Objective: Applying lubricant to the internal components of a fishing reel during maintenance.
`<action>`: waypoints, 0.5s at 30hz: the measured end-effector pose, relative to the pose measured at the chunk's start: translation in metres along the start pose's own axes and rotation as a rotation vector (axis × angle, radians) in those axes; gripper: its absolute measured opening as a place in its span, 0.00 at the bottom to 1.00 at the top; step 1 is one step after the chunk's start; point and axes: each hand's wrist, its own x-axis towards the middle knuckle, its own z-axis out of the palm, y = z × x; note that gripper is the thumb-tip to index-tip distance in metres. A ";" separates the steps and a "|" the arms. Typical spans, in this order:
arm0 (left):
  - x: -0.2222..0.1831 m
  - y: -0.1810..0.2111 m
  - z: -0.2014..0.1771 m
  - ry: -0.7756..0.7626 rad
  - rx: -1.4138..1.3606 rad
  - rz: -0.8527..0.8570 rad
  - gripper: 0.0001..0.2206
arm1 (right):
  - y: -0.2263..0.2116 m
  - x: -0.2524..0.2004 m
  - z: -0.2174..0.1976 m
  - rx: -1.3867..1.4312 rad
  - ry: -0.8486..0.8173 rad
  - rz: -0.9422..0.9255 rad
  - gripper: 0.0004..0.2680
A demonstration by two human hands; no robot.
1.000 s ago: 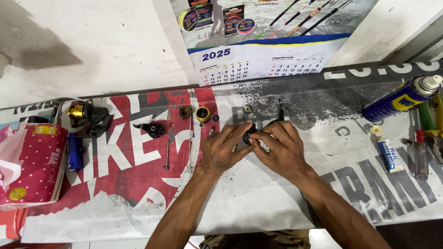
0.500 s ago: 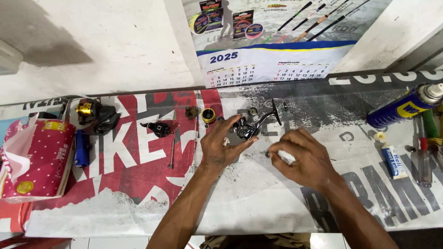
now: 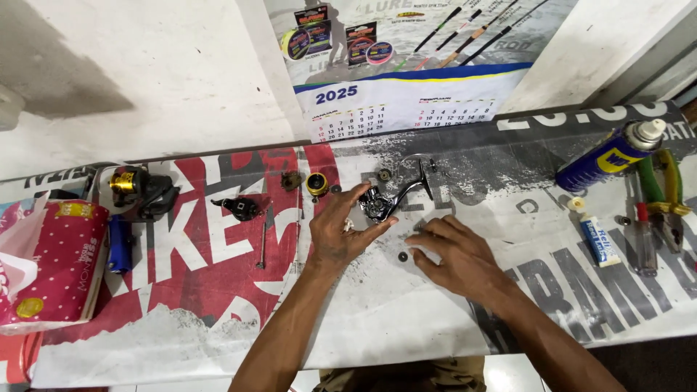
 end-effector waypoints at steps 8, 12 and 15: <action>-0.032 -0.041 0.008 -0.007 -0.011 -0.034 0.28 | 0.011 -0.013 -0.033 0.032 0.162 0.110 0.07; -0.034 -0.050 0.007 0.029 0.003 -0.073 0.31 | 0.015 -0.019 -0.047 0.036 0.188 0.240 0.08; -0.037 -0.063 0.004 0.071 0.028 -0.067 0.31 | 0.018 -0.023 -0.054 0.067 0.194 0.301 0.08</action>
